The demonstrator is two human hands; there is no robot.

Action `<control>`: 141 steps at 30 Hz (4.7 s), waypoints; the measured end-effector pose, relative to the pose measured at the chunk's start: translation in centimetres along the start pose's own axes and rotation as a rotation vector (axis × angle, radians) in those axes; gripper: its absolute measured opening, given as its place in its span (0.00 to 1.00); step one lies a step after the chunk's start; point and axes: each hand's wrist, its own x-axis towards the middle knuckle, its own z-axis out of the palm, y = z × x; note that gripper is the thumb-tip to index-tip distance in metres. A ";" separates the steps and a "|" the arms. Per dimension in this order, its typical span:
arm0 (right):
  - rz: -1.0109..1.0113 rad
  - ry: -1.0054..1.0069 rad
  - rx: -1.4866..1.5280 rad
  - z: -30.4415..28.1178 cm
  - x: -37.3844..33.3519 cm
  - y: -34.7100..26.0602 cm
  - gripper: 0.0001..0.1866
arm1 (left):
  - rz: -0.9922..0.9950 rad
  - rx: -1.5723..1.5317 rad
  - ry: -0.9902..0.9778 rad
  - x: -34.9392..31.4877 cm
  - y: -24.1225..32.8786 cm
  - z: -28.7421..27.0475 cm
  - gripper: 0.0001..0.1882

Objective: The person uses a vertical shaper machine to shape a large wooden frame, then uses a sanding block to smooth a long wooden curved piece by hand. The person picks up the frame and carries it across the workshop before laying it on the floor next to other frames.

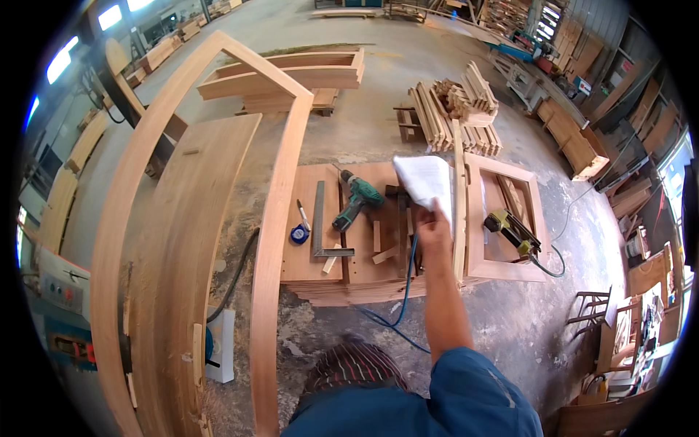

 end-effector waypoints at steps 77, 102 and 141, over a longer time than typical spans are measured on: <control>0.113 -1.741 -1.334 -2.5 -54.8 39.1 0.22 | -0.083 -0.528 0.766 -13.6 2.0 -37.2 0.25; 0.369 -2.483 -1.144 -9.6 -55.8 29.6 0.12 | -0.255 -0.506 0.670 -12.5 0.5 -36.8 0.28; -1.109 -0.502 -1.872 1.0 -6.8 4.3 0.17 | -0.454 -0.388 -0.015 -2.1 -6.7 -23.4 0.33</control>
